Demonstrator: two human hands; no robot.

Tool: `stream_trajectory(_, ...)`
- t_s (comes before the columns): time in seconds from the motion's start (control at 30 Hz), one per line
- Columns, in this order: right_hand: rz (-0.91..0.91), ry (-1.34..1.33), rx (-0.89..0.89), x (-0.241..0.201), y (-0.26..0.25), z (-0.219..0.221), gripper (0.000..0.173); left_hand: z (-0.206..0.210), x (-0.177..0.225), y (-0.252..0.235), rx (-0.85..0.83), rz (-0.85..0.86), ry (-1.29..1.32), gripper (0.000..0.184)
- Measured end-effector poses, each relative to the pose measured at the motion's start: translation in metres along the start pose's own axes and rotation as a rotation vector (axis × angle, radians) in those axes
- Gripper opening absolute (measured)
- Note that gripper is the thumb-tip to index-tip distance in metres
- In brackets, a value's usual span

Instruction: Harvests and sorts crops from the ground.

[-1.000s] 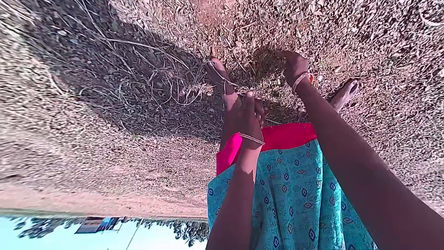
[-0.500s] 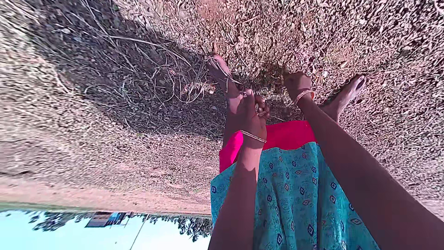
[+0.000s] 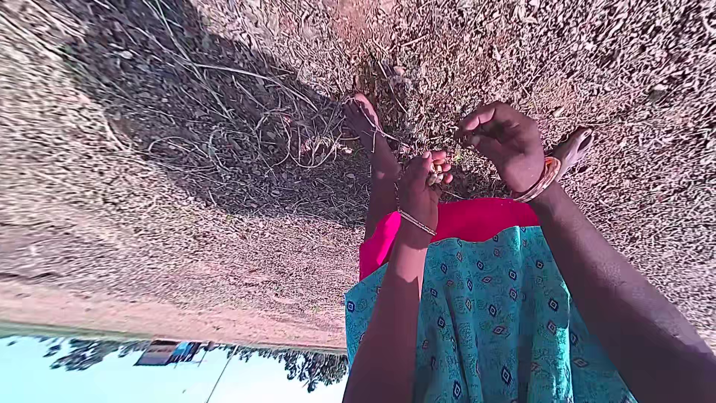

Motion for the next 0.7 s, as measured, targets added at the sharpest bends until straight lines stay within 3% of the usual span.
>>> stream_trajectory(0.07, -0.067, -0.065, -0.210, -0.036, 0.008, 0.032, 0.030, -0.007, -0.001, -0.003, 0.058, -0.002, 0.038, 0.024)
stream_trajectory(0.1, -0.102, -0.059, -0.232, -0.046, 0.007, 0.038, 0.034, -0.007, -0.002, -0.005, 0.054, -0.020, 0.084, 0.024)
stream_trajectory(0.17, -0.140, 0.006, -0.053, -0.039, -0.007, 0.027, 0.036, -0.001, -0.004, -0.012, -0.035, -0.056, 0.225, 0.031)
stream_trajectory(0.23, 0.025, 0.074, 0.109, 0.010, -0.035, 0.016, 0.032, 0.012, -0.002, -0.008, -0.231, -0.074, 0.350, 0.045)
stream_trajectory(0.27, 0.172, 0.104, 0.096, 0.042, -0.049, 0.019, 0.030, 0.020, 0.001, -0.005, -0.360, -0.072, 0.442, 0.046)
stream_trajectory(0.33, 0.423, 0.256, -0.040, 0.097, -0.074, 0.040, 0.027, 0.034, 0.010, 0.002, -0.557, -0.060, 0.583, 0.042)
stream_trajectory(0.4, 0.515, 0.611, -0.251, 0.128, -0.085, 0.066, 0.032, 0.038, 0.019, 0.009, -0.629, -0.047, 0.662, 0.044)
stream_trajectory(0.5, 0.472, 0.960, -0.443, 0.156, -0.084, 0.097, 0.045, 0.037, 0.026, 0.009, -0.651, -0.055, 0.776, 0.051)
stream_trajectory(0.57, 0.411, 1.019, -0.490, 0.156, -0.077, 0.104, 0.045, 0.034, 0.028, 0.006, -0.626, -0.062, 0.815, 0.045)
stream_trajectory(0.63, 0.450, 0.957, -0.472, 0.155, -0.069, 0.094, 0.047, 0.029, 0.028, 0.004, -0.587, -0.039, 0.788, 0.039)
stream_trajectory(0.7, 0.524, 0.839, -0.308, 0.150, -0.067, 0.069, 0.049, 0.024, 0.031, 0.002, -0.570, -0.004, 0.763, 0.030)
Point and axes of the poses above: each hand's wrist, its own y-axis away from the middle knuckle, its own z-axis out of the palm, x = y × z, the point moved 9 cm from there along -y, towards the middle knuckle, and after that the axes turned 4 degrees about y, right-handed, at the moved point
